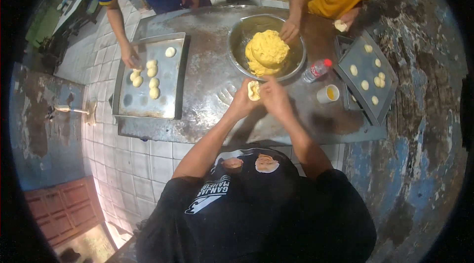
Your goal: The person fills and shapes dough balls with filling by hand, pinches them closed, and places them onto metal baking trays, also moving the trays on the table.
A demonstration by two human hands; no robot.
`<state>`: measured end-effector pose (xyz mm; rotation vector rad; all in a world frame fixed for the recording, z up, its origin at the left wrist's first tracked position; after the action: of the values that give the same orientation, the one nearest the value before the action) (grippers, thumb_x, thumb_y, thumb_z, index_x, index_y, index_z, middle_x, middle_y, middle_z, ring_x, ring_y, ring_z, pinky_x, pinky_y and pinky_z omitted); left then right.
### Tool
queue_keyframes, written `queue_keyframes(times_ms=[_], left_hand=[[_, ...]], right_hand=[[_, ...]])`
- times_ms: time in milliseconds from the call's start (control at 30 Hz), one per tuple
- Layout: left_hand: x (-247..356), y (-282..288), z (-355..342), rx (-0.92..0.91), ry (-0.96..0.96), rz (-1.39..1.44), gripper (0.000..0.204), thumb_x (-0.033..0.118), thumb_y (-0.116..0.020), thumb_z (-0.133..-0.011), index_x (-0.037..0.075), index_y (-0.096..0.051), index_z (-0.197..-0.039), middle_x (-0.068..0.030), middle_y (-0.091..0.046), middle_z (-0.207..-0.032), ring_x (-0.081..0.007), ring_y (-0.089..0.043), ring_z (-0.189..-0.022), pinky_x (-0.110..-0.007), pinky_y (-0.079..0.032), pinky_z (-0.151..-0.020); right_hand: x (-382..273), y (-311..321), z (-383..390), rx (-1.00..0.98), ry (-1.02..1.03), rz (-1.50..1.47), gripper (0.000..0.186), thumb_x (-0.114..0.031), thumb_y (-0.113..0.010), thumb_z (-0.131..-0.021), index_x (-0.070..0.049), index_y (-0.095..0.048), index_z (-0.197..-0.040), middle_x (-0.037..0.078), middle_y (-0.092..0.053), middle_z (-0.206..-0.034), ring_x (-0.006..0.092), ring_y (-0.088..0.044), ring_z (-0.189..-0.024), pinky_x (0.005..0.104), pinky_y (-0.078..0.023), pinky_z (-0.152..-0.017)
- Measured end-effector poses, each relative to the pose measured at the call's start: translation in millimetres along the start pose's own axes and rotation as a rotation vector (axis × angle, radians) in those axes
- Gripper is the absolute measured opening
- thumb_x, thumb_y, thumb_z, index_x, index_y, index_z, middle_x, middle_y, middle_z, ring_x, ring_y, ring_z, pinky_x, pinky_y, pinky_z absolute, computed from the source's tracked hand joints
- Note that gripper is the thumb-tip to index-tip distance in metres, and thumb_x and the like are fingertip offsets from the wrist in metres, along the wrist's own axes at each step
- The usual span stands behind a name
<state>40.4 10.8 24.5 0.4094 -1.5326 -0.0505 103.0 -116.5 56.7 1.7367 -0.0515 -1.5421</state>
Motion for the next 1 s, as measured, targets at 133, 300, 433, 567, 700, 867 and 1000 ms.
queue_keyframes(times_ms=[133,300,433,567,700,867,1000], left_hand=[[3,-4,14,-0.011,-0.043,-0.072,0.059,0.033,-0.083,-0.082,0.003,-0.055,-0.124,-0.0216,-0.072,-0.104,-0.0339,-0.072,-0.098,-0.044,-0.055,-0.081],[18,-25,36,-0.113,0.246,0.41,0.033,0.034,-0.067,-0.1,0.002,-0.071,-0.108,0.002,-0.069,-0.095,-0.01,-0.061,-0.087,-0.028,-0.05,-0.078],[36,-31,66,-0.012,0.275,0.385,0.047,0.039,-0.058,-0.105,0.002,-0.068,-0.131,-0.0077,-0.071,-0.119,-0.0134,-0.063,-0.101,-0.029,-0.05,-0.09],[68,-32,87,-0.092,-0.092,0.166,0.076,0.022,-0.066,-0.101,0.012,-0.024,-0.164,-0.0149,-0.056,-0.146,-0.0211,-0.059,-0.126,-0.034,-0.047,-0.105],[53,-10,114,-0.144,-0.044,-0.176,0.074,0.018,-0.074,-0.093,0.011,-0.037,-0.157,-0.0182,-0.059,-0.143,-0.0235,-0.062,-0.122,-0.035,-0.05,-0.099],[24,38,144,0.042,0.384,0.23,0.052,0.044,-0.049,-0.108,0.003,-0.063,-0.137,-0.0066,-0.068,-0.125,-0.021,-0.063,-0.113,-0.036,-0.046,-0.101],[31,43,150,-0.009,0.403,0.789,0.077,0.066,-0.032,-0.105,0.014,-0.027,-0.162,-0.0084,-0.034,-0.162,-0.0252,-0.034,-0.148,-0.046,-0.027,-0.122]], right_hand=[[-33,1,56,0.14,0.396,0.195,0.04,-0.009,-0.065,-0.093,0.001,-0.058,-0.131,0.021,-0.072,-0.104,0.0407,-0.07,-0.092,0.0411,-0.058,-0.084],[-6,26,84,0.224,0.143,-0.302,0.045,-0.008,-0.069,-0.092,0.001,-0.054,-0.133,0.009,-0.073,-0.11,0.0165,-0.067,-0.095,0.0316,-0.054,-0.088],[-1,17,100,0.099,-0.06,-0.254,0.046,-0.008,-0.071,-0.091,0.001,-0.052,-0.133,0.008,-0.071,-0.108,0.0151,-0.065,-0.097,0.0311,-0.053,-0.088],[36,-1,87,-0.097,-0.188,-1.169,0.052,-0.003,-0.074,-0.089,0.002,-0.049,-0.134,0.008,-0.066,-0.102,0.0142,-0.065,-0.097,0.0271,-0.053,-0.081],[-30,-3,104,-0.294,0.135,-0.393,0.046,-0.006,-0.07,-0.094,0.004,-0.053,-0.135,0.01,-0.069,-0.108,0.0167,-0.068,-0.094,0.03,-0.056,-0.081],[-58,-25,111,0.043,0.261,-0.73,0.048,-0.012,-0.07,-0.094,0.006,-0.053,-0.135,0.018,-0.07,-0.114,0.0304,-0.07,-0.103,0.0406,-0.056,-0.093],[-91,-67,139,0.272,0.683,-0.124,0.052,-0.022,-0.078,-0.092,0.002,-0.056,-0.132,0.016,-0.069,-0.116,0.026,-0.066,-0.11,0.0416,-0.053,-0.096]])
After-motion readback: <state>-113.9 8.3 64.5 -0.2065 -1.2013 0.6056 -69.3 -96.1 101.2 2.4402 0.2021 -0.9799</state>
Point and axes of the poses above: each hand's wrist, its own z-axis away from the middle knuckle, its own y-axis out of the back of the hand, x = y × z, the point moved 6 cm from there along -z, towards the middle knuckle
